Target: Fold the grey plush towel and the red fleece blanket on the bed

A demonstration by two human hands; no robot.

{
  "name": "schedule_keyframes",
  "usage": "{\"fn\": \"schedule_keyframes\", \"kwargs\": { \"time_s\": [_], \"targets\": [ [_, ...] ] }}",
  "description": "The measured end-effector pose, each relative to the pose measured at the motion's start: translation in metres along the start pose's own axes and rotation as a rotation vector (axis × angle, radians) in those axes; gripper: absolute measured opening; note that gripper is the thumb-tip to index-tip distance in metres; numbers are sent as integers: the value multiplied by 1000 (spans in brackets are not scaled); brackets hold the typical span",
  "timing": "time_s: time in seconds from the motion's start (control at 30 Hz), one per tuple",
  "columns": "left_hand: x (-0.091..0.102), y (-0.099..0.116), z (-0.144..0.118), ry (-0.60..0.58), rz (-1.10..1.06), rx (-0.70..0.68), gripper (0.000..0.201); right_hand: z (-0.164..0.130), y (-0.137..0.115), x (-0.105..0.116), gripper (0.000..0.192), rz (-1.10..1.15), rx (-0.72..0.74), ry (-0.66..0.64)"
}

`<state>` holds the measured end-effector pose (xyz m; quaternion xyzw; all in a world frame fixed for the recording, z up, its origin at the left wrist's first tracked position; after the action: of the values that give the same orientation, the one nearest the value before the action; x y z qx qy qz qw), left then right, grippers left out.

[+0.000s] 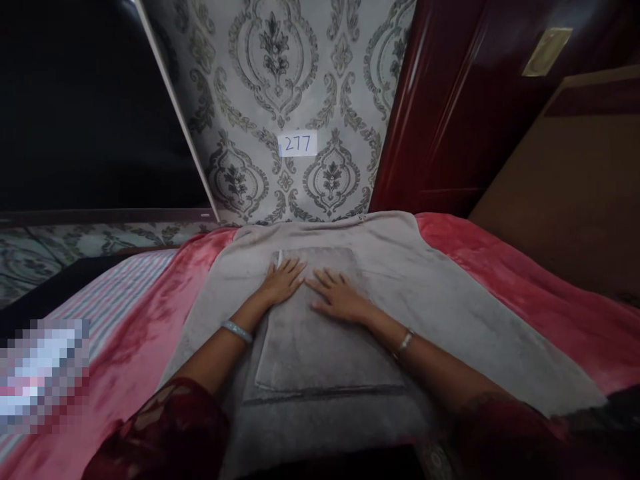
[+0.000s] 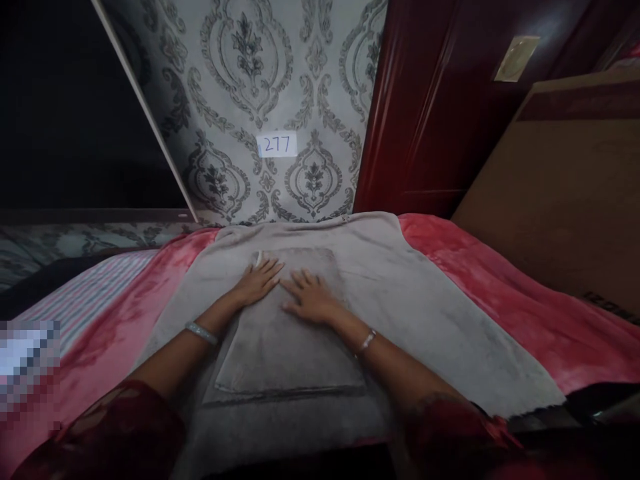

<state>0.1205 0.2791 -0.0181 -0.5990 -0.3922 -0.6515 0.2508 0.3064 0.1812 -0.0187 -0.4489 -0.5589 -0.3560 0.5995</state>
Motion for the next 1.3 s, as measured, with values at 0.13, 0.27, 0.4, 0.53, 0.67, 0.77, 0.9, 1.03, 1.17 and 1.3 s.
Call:
{"fn": "schedule_keyframes", "kwargs": {
  "time_s": [0.13, 0.27, 0.4, 0.53, 0.67, 0.77, 0.9, 1.03, 1.17, 1.3],
  "targets": [
    [-11, -9, -7, 17, -18, -46, 56, -69, -45, -16, 68, 73, 246, -23],
    [-12, -10, -4, 34, -22, -42, 56, -134, -74, -15, 75, 241, 362, -120],
    [-1, -2, -5, 16, -7, -27, 54, -165, -80, -2, 69, 461, 396, -165],
    [8, 29, -33, 43, 0, -12, 55, -136, -46, 14, 57, 466, 218, 161],
    [-6, 63, -95, 89, 16, -170, 68, -67, -3, 16, 57, 179, 53, 344],
    [-26, 68, -137, 61, -6, -121, 75, -28, 14, 4, 60, -37, -98, 223],
    [-43, 57, -167, 101, -37, -56, 68, -15, 16, -18, 62, -113, -150, 114],
    [-46, 49, -188, 110, -64, -79, 61, -19, 16, -24, 62, -84, -148, 138],
    [-53, 33, -204, 171, -175, -101, 54, -19, 17, -19, 62, -47, -138, 148],
    [-60, 11, -206, 339, -358, 39, 43, -21, 13, -13, 62, -6, -143, 114]
  ]
}}
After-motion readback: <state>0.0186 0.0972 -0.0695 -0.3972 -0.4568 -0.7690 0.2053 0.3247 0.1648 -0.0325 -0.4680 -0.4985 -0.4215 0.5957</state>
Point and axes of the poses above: each hand's wrist, its own z-axis towards the middle knuckle, its own x-axis out of the back of the hand, y = z × x, the point moved 1 cm from there along z, towards the middle knuckle, and after that the axes turned 6 degrees about -z, right-handed, at the moved point
